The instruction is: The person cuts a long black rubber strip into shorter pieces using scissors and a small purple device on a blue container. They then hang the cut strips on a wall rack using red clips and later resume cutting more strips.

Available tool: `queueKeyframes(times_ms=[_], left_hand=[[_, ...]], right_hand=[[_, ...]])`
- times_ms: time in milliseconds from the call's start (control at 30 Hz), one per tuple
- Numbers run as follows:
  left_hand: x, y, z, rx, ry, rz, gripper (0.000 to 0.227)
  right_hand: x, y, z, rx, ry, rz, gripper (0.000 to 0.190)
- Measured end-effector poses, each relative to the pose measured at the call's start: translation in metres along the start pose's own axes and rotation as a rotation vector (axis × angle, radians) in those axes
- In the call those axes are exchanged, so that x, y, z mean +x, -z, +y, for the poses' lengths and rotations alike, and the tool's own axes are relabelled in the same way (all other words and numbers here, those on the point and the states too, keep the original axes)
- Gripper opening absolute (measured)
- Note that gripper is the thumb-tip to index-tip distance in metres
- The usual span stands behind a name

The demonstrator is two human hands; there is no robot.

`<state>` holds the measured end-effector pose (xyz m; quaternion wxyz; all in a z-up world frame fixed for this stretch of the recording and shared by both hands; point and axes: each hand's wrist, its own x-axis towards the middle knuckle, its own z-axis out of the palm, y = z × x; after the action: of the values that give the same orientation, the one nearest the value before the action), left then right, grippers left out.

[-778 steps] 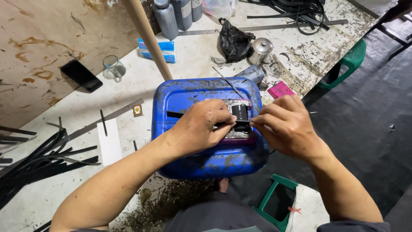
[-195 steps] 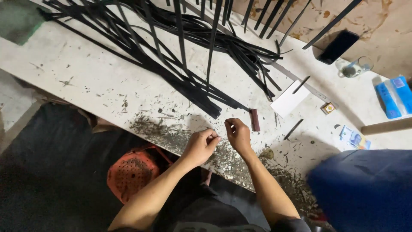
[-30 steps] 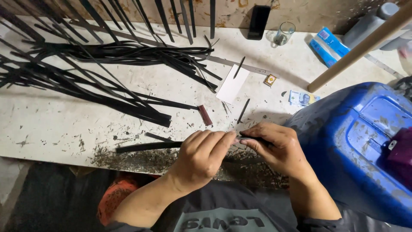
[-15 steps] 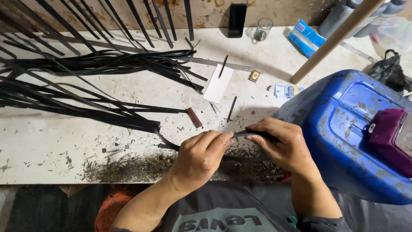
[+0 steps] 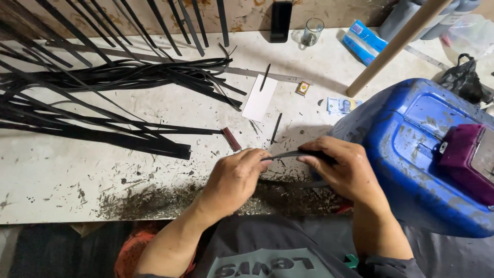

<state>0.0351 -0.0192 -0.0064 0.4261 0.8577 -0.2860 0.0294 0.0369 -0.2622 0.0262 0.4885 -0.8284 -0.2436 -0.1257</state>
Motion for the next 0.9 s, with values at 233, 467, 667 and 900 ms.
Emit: queueKeyframes(times_ms=[233, 467, 667, 900], left_hand=[[0.008, 0.016, 0.015, -0.042, 0.142, -0.175, 0.019], [0.019, 0.01, -0.015, -0.203, 0.015, 0.039, 0.019], [0.037, 0.011, 0.009, -0.239, -0.02, 0.04, 0.025], [0.046, 0.008, 0.008, -0.307, -0.08, 0.106, 0.015]], right_hand=[[-0.004, 0.002, 0.005, -0.058, -0.078, 0.067, 0.016], [-0.011, 0.018, 0.011, -0.071, -0.103, 0.068, 0.018], [-0.01, 0.008, 0.007, -0.075, -0.148, 0.122, 0.018], [-0.011, 0.016, 0.005, -0.02, -0.17, 0.128, 0.014]])
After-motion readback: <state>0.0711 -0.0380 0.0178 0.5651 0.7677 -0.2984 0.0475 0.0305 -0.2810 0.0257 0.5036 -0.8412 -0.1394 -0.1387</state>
